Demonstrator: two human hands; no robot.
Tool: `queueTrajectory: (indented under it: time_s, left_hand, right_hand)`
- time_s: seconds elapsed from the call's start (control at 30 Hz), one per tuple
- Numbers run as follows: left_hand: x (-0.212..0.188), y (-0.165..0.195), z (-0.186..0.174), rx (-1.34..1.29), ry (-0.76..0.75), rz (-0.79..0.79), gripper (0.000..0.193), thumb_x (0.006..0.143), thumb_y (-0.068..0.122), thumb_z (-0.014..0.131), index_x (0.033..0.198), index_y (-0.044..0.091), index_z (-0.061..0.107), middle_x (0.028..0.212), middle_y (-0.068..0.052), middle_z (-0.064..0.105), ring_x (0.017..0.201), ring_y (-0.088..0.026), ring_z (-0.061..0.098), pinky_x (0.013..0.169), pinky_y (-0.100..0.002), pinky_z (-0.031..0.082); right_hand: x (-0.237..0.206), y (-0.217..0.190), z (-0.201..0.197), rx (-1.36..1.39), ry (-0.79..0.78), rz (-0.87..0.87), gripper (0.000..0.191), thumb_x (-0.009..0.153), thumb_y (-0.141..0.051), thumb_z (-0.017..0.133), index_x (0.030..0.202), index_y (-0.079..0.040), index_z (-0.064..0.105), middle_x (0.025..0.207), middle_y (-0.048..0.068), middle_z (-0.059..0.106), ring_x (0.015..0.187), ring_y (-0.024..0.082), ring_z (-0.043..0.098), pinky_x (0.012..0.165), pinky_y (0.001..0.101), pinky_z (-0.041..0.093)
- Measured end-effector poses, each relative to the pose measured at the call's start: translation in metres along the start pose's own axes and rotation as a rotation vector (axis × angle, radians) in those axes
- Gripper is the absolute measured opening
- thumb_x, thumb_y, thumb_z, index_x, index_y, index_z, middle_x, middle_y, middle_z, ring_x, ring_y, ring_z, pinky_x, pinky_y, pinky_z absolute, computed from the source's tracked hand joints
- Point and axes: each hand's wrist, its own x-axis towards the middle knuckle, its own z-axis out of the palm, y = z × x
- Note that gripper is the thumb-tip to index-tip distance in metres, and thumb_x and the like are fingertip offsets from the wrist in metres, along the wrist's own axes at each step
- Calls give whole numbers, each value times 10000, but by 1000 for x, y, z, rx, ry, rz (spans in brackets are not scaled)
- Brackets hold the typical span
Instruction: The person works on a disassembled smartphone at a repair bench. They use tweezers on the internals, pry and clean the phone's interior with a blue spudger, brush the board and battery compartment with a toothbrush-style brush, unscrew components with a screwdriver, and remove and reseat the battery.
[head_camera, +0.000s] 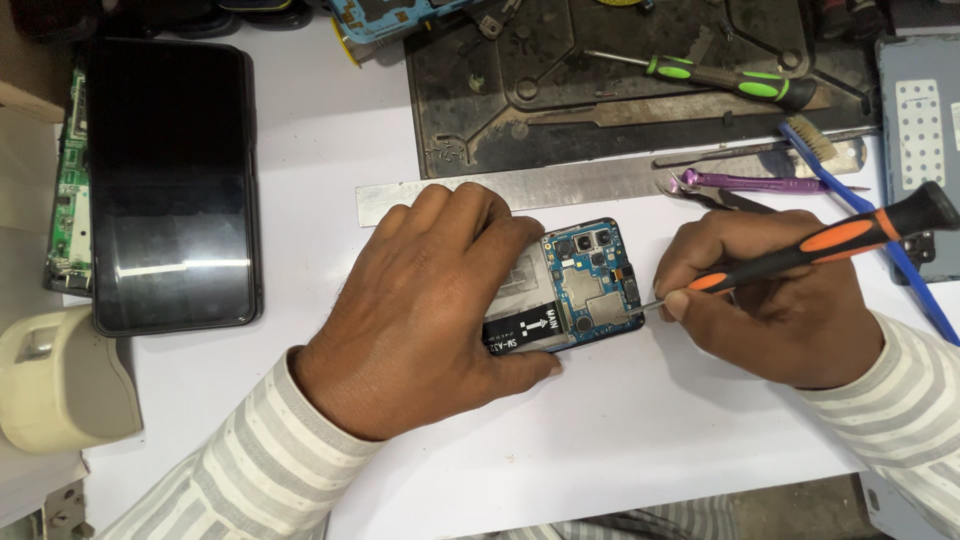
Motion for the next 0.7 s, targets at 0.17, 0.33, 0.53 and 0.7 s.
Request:
queueTrajectory:
  time_s: [0.17, 0.33, 0.53, 0.7]
  left_hand:
    - [0, 1, -2, 5, 6, 1, 851, 516, 401, 969, 1189, -21, 663, 1052, -120, 581, 939, -284, 543, 763, -422, 432]
    - [0, 2, -2, 4, 9, 1, 837, 524, 400, 967, 1187, -10, 664, 1050, -117, 580, 939, -283, 544, 767, -422, 432]
    - [0, 2, -2, 5, 9, 1, 840, 521, 401, 966, 1186, -12, 662, 1047, -117, 578, 934, -282, 543, 761, -425, 431]
    - [1, 2, -2, 5, 10, 7, 846, 524, 410, 965, 1190, -12, 658, 1049, -116, 576, 938, -281, 543, 771, -421, 433]
  right_hand:
    - [0, 1, -1, 6, 6, -16, 18, 880, -16, 665, 895, -27, 666, 804, 41, 709, 723, 83, 621, 630, 252, 489]
    - [-1, 1, -1, -8, 39, 9, 31, 901, -49, 670, 916, -23, 661, 824, 43, 709, 726, 80, 597, 638, 250, 480]
    - [0, 2, -1, -9, 19, -21, 35, 897, -41, 672, 927, -25, 663, 842, 39, 707, 735, 78, 592, 639, 251, 475]
    - [1, 0, 0, -1, 8, -21, 41, 883, -25, 677, 923, -22, 670, 837, 43, 708, 736, 83, 596, 639, 247, 471]
